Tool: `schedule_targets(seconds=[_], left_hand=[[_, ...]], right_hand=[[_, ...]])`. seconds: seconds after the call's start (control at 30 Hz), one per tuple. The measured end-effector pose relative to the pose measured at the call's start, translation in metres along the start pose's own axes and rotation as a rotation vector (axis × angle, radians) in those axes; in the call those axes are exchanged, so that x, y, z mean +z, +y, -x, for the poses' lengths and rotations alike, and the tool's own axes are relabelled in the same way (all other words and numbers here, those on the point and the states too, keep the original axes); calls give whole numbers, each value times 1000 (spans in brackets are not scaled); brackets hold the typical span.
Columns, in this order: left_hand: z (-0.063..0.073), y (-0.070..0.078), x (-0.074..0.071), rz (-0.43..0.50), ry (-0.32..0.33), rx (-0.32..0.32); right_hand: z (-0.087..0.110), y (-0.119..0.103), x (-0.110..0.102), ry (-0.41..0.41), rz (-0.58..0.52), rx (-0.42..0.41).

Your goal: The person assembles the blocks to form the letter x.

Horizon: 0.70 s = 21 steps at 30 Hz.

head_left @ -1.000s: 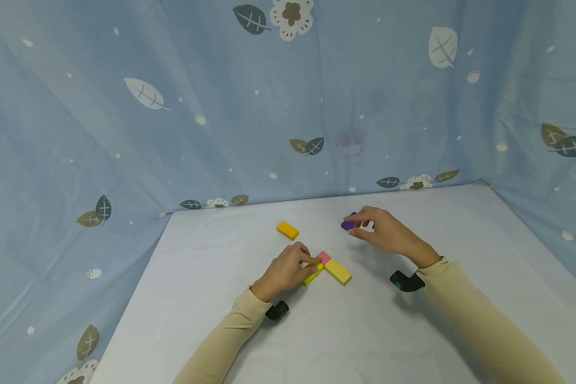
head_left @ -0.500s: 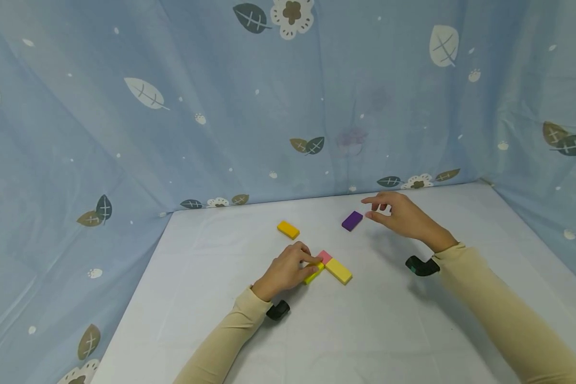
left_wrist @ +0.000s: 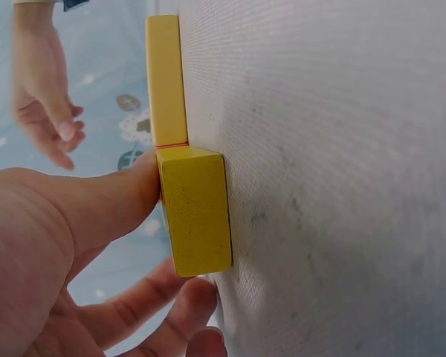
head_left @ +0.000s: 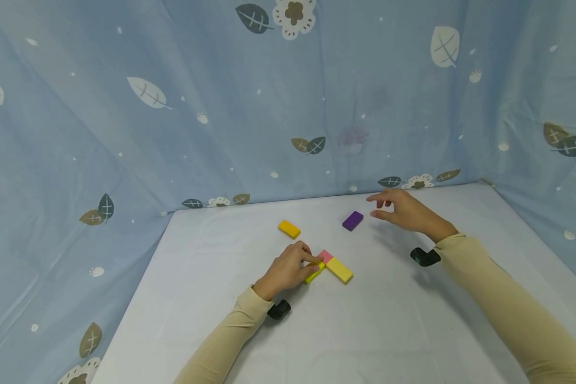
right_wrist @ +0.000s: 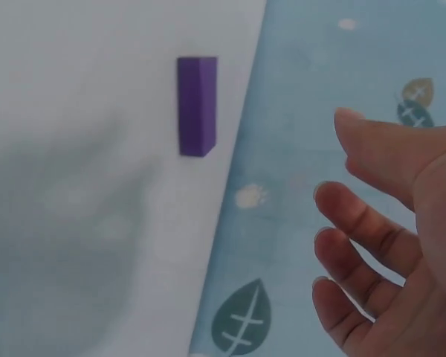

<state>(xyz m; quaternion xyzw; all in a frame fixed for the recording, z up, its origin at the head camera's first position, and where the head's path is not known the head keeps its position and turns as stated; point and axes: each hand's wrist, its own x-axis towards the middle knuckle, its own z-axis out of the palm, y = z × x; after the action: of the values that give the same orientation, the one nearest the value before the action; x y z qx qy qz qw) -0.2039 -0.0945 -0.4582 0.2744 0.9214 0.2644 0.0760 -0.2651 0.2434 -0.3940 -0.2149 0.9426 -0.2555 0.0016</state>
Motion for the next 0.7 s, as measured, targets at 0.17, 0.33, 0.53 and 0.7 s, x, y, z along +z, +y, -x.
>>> schedule_targets(seconds=[0.17,0.33,0.53,0.7], left_hand=[[-1,0,0,6,-2,3],[-2,-2,1,3,-2,4],[-2,-2,2,-6,-2,1],[-1,-2,1,-6,1,-4]], right_hand=[[-8,14,7,-33,-9,5],[-17,25,17,-62,12,-31],[-25,27,25,-91,0,-32],[-29,26,31,-100,15,-22]])
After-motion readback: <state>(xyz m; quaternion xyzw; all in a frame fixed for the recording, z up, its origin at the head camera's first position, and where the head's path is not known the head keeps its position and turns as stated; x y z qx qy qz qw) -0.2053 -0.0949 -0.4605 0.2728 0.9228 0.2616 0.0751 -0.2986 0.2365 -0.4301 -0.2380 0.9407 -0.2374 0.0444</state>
